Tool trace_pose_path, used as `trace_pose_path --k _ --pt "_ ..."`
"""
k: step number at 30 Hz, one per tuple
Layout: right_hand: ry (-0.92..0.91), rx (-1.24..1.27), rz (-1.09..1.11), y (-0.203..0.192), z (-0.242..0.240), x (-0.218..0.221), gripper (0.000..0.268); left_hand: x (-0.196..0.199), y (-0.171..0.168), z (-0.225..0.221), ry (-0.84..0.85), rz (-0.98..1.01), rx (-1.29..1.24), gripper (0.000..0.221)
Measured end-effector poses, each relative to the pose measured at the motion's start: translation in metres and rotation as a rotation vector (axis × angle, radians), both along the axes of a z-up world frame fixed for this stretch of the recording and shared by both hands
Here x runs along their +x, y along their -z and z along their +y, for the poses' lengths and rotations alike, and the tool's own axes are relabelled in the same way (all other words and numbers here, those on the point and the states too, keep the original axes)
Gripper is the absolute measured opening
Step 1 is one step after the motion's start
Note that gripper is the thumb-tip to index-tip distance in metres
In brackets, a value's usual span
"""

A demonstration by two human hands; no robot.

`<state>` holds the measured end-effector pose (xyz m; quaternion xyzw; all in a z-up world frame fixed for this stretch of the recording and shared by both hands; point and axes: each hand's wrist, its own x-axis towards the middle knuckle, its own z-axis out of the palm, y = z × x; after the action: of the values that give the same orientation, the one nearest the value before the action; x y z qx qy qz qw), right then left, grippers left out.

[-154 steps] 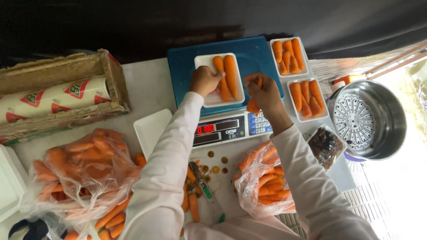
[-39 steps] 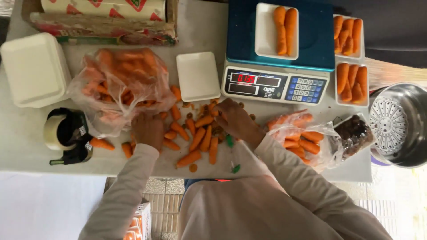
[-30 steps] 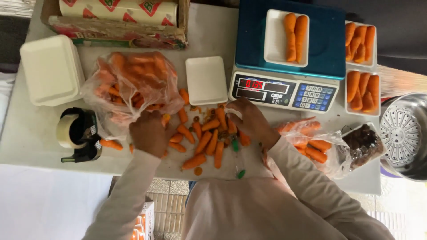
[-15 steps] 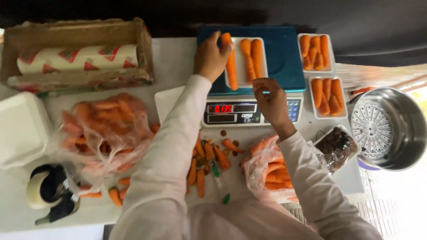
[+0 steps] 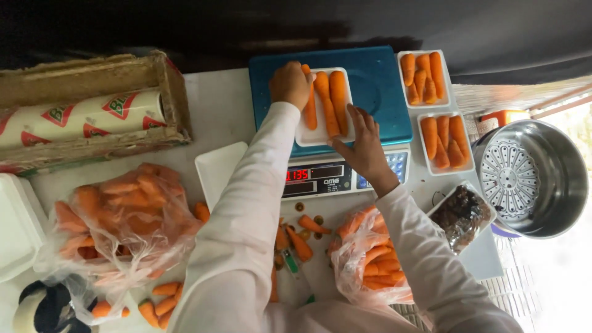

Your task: Peeling carrots using a hand peeler, weighing them on a digital scale, and arranging them into plastic trays for packaging.

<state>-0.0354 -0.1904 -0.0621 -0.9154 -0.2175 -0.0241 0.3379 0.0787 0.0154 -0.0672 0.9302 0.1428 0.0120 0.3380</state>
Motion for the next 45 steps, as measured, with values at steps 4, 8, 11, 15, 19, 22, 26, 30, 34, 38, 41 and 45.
trace_pose_path --k 4,8,11,15,19,22,26,30,34,38,41,45 --pt "-0.015 -0.001 -0.052 0.005 -0.001 0.002 0.082 -0.002 -0.011 -0.003 -0.019 0.054 -0.049 0.029" --pt "-0.009 0.012 -0.031 0.008 -0.001 0.003 0.08 0.001 -0.009 -0.005 -0.023 0.096 -0.065 0.027" --pt "-0.014 0.005 -0.051 0.011 0.0 0.003 0.079 0.005 -0.004 -0.005 0.005 0.079 -0.013 0.034" --pt "-0.021 -0.005 -0.07 0.012 -0.001 0.003 0.081 0.006 -0.006 -0.004 -0.006 0.096 -0.027 0.041" --pt "-0.028 -0.014 -0.111 0.016 0.0 0.006 0.081 0.004 -0.011 -0.002 0.009 0.065 0.004 0.042" --pt "-0.043 -0.013 -0.122 0.017 -0.003 0.005 0.086 -0.005 -0.023 -0.004 -0.034 0.116 -0.108 0.04" --pt "-0.034 0.008 -0.143 0.005 -0.003 -0.003 0.084 0.002 -0.003 0.002 -0.006 0.041 -0.031 0.043" --pt "0.035 0.143 -0.114 -0.028 0.005 -0.038 0.047 -0.007 -0.002 0.012 -0.031 -0.234 0.175 0.037" --pt "0.072 0.214 0.118 0.015 0.014 -0.075 0.012 -0.074 -0.041 0.039 0.007 -0.577 0.035 0.024" --pt "-0.182 -0.505 0.405 0.097 0.025 -0.127 0.026 -0.178 -0.081 0.067 0.202 -0.726 -0.275 0.043" --pt "-0.307 -0.641 0.408 0.086 0.04 -0.146 0.048 -0.238 -0.083 0.091 0.121 -0.613 -0.327 0.038" --pt "-0.252 -0.621 0.411 0.099 0.04 -0.149 0.058 -0.294 -0.074 0.102 -0.1 -0.403 -0.465 0.035"
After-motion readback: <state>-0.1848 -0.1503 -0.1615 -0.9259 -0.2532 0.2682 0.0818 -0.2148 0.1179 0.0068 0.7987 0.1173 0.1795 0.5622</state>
